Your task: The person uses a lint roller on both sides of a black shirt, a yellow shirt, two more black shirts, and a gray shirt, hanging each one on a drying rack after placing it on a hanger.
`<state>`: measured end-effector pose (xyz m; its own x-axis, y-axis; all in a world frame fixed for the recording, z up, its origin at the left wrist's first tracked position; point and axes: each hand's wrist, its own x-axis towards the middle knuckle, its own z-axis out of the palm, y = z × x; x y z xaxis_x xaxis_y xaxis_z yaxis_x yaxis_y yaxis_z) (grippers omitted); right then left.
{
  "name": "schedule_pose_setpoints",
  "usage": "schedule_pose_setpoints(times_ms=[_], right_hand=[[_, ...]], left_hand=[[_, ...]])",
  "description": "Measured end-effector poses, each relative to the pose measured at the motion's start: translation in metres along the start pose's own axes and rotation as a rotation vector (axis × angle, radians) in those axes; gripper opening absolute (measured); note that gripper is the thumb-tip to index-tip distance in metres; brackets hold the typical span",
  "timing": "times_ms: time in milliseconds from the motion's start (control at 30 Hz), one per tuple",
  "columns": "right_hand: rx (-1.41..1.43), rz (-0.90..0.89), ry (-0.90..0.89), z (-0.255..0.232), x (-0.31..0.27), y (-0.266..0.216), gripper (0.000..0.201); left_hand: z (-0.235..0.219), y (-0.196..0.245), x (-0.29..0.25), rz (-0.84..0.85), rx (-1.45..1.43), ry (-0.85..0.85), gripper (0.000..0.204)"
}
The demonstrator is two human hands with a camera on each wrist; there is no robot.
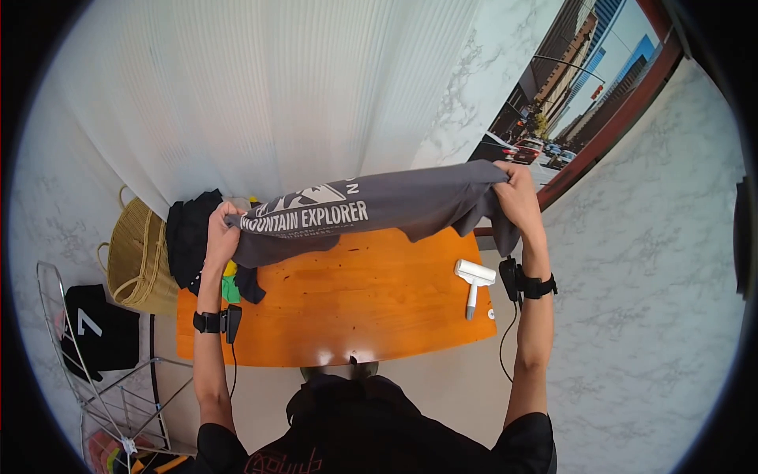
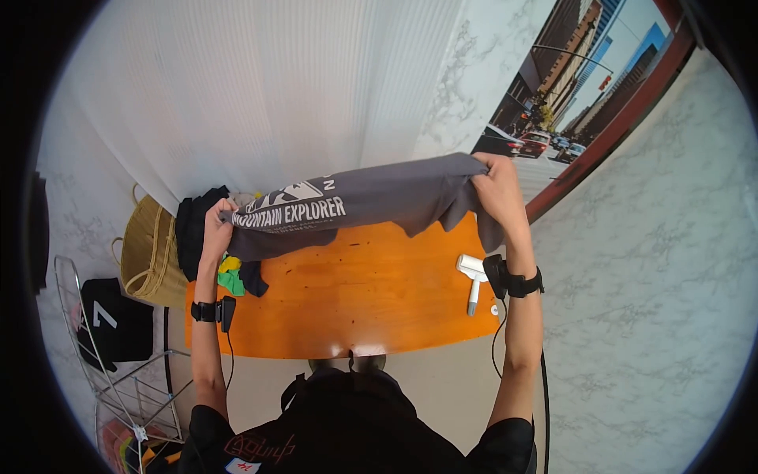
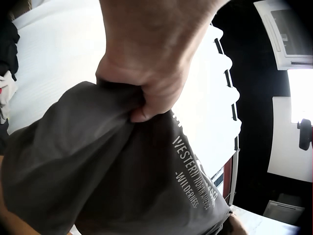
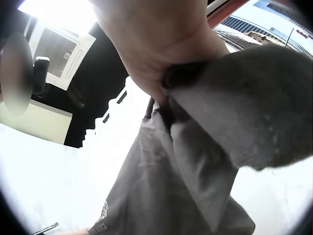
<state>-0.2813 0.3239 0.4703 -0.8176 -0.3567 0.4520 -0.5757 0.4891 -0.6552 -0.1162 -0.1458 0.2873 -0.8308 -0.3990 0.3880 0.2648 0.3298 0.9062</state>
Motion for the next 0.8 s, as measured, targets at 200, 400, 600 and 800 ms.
schedule_pose_setpoints(times_ms=[200, 400, 600, 800], right_hand=[[0.185, 0.274, -0.729, -0.026, -0.017, 0.001, 0.012], [0.773, 0.47, -0.42, 0.021, -0.011, 0.001, 0.013], [0.314, 0.409, -0.528, 0.084, -0.025, 0.038, 0.02], [0.184, 0.358, -0.371, 0.072, -0.013, 0.01, 0.028]], left_hand=[[0.011, -0.02, 0.029, -0.04, 0.337, 0.105, 0.021], [0.081, -0.058, 0.044, 0.055, 0.989, 0.055, 0.069], [0.187, -0.002, -0.144, -0.068, 0.19, -0.313, 0.042], [0.255, 0.052, -0.178, -0.132, 0.193, -0.446, 0.079]])
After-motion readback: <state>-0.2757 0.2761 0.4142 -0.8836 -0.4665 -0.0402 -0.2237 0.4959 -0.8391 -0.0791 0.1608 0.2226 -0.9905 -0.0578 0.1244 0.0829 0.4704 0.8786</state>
